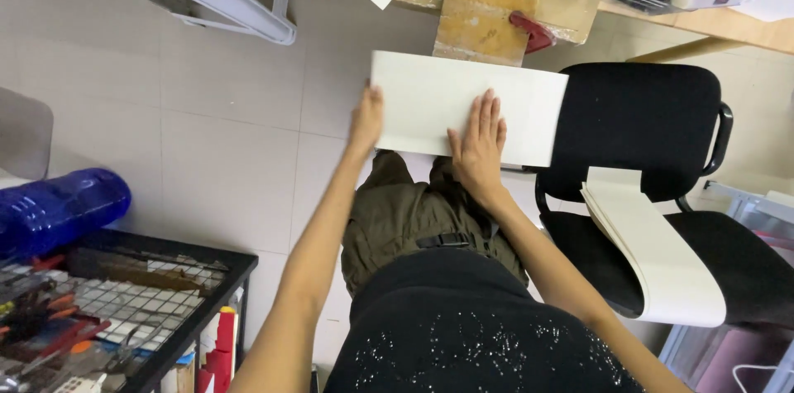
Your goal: Applying adhesive paper to a white board and smoothing it out with a tool.
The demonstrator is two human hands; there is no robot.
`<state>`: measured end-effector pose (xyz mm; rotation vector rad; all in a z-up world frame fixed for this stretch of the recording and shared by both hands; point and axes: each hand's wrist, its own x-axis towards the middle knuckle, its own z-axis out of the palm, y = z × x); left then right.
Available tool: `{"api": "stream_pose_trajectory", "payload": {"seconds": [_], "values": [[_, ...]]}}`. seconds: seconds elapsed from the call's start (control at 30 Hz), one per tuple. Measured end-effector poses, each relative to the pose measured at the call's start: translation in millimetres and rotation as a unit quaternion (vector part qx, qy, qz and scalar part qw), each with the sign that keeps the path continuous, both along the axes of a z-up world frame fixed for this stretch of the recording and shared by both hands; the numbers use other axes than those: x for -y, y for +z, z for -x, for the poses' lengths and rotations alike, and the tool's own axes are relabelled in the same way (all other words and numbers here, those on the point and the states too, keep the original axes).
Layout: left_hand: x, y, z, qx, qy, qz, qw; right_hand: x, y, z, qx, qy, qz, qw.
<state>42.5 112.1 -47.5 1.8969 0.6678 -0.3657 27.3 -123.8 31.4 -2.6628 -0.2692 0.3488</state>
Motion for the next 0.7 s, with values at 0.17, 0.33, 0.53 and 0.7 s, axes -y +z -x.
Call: {"api": "stream_pose_trajectory", "payload": {"seconds": [0.17,0.33,0.53,0.7], "values": [[85,30,-11,0.069,-0.042,0.010,0.997,-17,-14,-31,0.081,0.031,0.079,0.993],[92,61,-25,0.060,-0.065,0.005,0.996,-22,-19,-41,0.127,0.016,0.116,0.985],[100,28,-73,0.137,0.005,-0.049,0.989,-22,-19,-43,0.143,0.018,0.130,0.981],[89,-13,-97,0.099,0.029,0.044,0.994,-28,6,-43,0.163,0.021,0.165,0.972]]}}
